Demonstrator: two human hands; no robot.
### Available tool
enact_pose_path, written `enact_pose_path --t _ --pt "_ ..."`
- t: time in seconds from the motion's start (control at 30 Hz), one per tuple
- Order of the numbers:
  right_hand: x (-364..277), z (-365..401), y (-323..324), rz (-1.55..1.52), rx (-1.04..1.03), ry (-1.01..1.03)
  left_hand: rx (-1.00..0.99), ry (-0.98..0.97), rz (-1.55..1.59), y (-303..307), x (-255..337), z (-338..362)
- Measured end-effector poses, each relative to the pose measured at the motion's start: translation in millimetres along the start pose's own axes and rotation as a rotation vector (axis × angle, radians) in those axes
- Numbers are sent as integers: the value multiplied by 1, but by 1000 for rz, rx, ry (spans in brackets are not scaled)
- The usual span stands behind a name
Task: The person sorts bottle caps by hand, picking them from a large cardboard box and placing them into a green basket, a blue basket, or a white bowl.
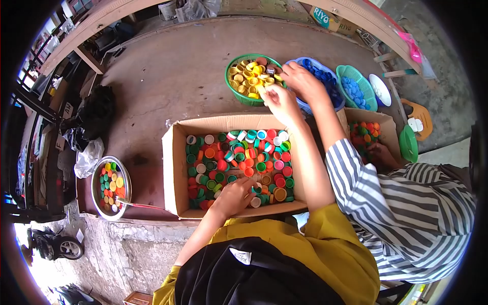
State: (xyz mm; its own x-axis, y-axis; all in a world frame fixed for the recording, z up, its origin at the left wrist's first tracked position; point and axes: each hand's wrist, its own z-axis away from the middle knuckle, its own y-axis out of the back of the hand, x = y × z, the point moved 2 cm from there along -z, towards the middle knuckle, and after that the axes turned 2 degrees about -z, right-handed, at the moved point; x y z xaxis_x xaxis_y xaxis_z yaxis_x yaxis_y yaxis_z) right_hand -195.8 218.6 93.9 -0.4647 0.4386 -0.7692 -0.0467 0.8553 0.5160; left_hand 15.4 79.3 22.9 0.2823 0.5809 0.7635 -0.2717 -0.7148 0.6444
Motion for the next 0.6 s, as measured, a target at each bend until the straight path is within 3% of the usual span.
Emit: enact_pose_path --t 0.1,0.23,0.3,0.4,0.5,0.6 --pt "6 -28 -32 124 42 162 -11 -48 4 2 -4 -3" --pt "32 -43 -57 338 134 117 -121 7 -52 -1 -4 1" --pt "33 -42 -46 560 28 -75 -136 43 -18 1 -3 3" --pt "24 -19 -25 346 83 51 -136 44 -41 0 -5 4" --pt "-14 35 -1 73 -249 -197 -162 52 -83 -3 -8 2" --pt "-15 101 -6 345 -524 -334 -181 56 -83 -5 -10 0"
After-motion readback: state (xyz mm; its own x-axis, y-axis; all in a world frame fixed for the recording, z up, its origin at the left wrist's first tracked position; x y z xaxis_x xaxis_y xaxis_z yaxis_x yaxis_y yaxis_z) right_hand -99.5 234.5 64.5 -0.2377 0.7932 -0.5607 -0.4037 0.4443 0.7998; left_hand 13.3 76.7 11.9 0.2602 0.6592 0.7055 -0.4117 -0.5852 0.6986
